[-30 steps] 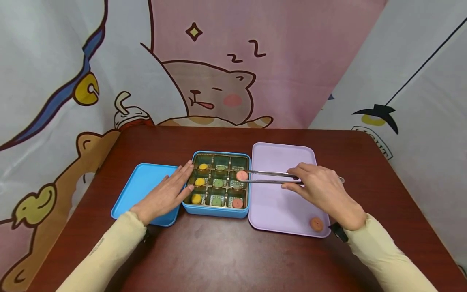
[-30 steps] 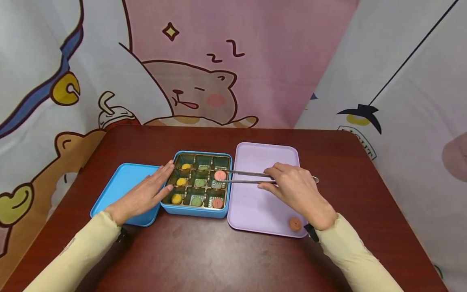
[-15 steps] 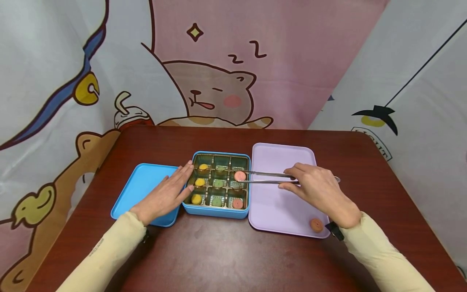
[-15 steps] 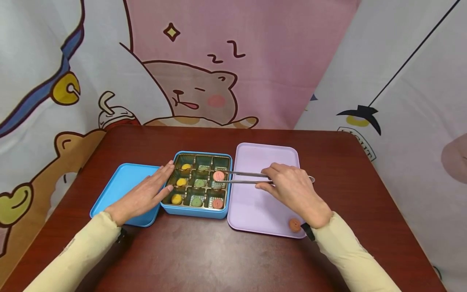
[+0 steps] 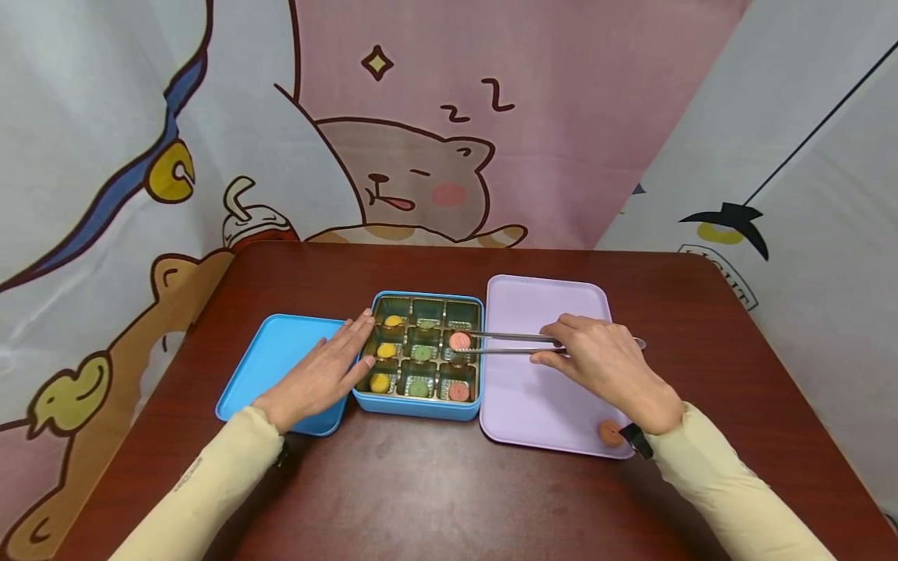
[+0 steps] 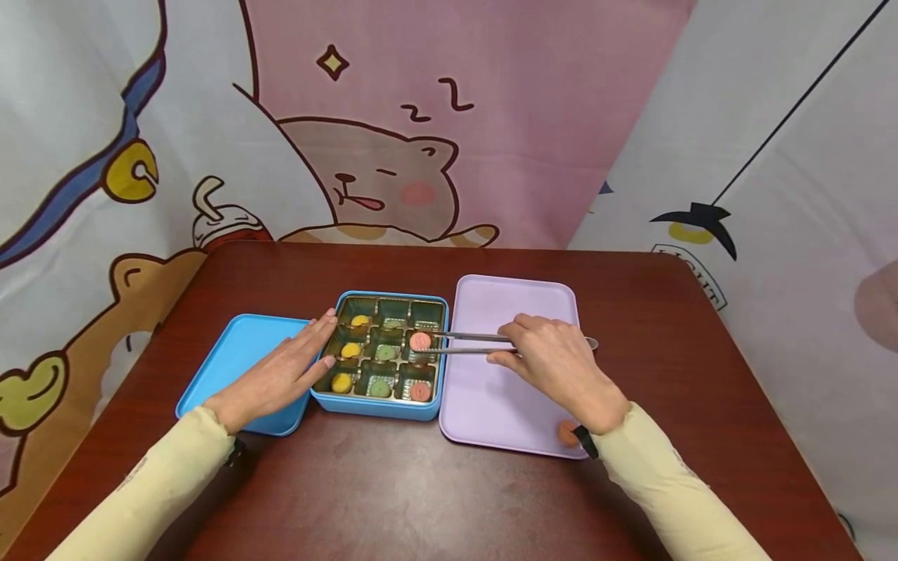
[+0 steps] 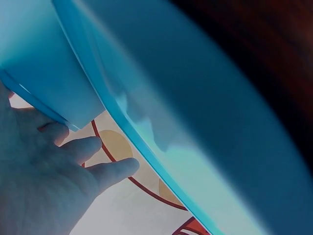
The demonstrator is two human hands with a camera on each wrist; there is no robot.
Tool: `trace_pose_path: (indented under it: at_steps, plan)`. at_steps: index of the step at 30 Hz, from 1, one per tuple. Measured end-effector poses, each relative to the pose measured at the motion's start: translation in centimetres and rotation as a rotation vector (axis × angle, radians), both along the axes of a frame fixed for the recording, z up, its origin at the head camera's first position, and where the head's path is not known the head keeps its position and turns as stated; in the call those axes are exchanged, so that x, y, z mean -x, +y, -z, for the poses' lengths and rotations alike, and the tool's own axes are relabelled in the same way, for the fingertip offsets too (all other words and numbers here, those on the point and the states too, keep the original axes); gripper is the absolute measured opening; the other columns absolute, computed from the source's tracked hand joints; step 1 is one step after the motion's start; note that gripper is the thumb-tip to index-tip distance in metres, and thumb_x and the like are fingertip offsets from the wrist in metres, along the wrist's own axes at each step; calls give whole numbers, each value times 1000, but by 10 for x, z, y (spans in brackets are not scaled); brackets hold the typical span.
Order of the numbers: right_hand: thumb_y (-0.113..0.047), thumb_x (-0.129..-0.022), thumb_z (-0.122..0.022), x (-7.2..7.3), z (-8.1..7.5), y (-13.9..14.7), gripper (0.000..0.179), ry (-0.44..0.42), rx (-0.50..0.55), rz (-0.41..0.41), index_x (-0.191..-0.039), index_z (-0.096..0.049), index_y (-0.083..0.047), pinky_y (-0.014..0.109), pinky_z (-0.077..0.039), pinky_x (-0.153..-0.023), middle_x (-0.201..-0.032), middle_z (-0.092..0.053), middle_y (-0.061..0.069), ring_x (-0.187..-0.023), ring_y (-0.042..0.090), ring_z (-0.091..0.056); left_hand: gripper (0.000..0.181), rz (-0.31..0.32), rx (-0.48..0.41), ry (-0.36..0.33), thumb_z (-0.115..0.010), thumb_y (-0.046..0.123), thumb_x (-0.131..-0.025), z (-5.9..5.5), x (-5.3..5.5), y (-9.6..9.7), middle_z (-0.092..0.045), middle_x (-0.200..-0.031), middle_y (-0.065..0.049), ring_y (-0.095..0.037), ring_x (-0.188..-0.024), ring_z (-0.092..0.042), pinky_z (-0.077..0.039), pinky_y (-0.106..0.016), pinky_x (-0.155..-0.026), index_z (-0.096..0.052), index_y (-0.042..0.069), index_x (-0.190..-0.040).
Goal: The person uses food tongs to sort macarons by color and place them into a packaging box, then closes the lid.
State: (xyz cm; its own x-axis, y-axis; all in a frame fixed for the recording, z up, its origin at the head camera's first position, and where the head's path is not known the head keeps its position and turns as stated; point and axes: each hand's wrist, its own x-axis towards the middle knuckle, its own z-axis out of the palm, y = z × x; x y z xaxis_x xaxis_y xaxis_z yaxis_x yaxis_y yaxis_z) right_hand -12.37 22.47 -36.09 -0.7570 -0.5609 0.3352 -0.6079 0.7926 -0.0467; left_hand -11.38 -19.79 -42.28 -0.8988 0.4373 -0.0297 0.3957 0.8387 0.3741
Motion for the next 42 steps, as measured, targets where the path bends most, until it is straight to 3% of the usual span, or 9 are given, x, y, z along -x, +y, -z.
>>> trace_pose_path:
  at_steps: [14, 27, 37, 39, 42]
  plan:
    - [-40, -80, -90, 0, 0, -4, 37, -18, -18, 10, -98, -78, -10, 32, -44, -46, -74, -62, -6, -58, 10, -52, 70, 1, -1, 15, -40, 47, -112, 2, 1, -1, -8, -174, -2, -36, -158, -16, -24, -71, -116, -16, 11, -167]
    - [-41, -80, -90, -1, -1, -3, 39, -26, -42, 27, -100, -78, -10, 32, -44, -46, -79, -66, -2, -60, 11, -55, 72, -1, -7, 13, -41, 48, -111, 3, 0, 0, -7, -174, -2, -36, -157, -16, -24, -71, -116, -15, 12, -167]
    - [-40, -78, -91, -19, -7, 19, 41, 9, 9, 56, -102, -78, -9, 35, -47, -48, -83, -69, -1, -62, 13, -59, 72, -1, 3, -5, -39, 49, -111, 0, 0, 0, -7, -174, -3, -37, -158, -15, -22, -71, -117, -13, 12, -167]
    - [-43, -78, -89, -23, -9, 27, 44, 19, 17, 65, -103, -78, -9, 34, -47, -48, -85, -70, 0, -62, 12, -60, 73, 2, 0, -4, -39, 50, -111, 0, 0, 0, -7, -174, -3, -36, -158, -15, -22, -71, -117, -13, 12, -167]
    - [-66, -87, -71, -30, -11, 41, 61, 39, 33, 74, -104, -78, -8, 30, -44, -46, -84, -69, -1, -61, 10, -58, 73, 3, -5, -5, -38, 51, -111, 0, 0, 0, -7, -174, -3, -36, -158, -15, -22, -71, -117, -13, 12, -167]
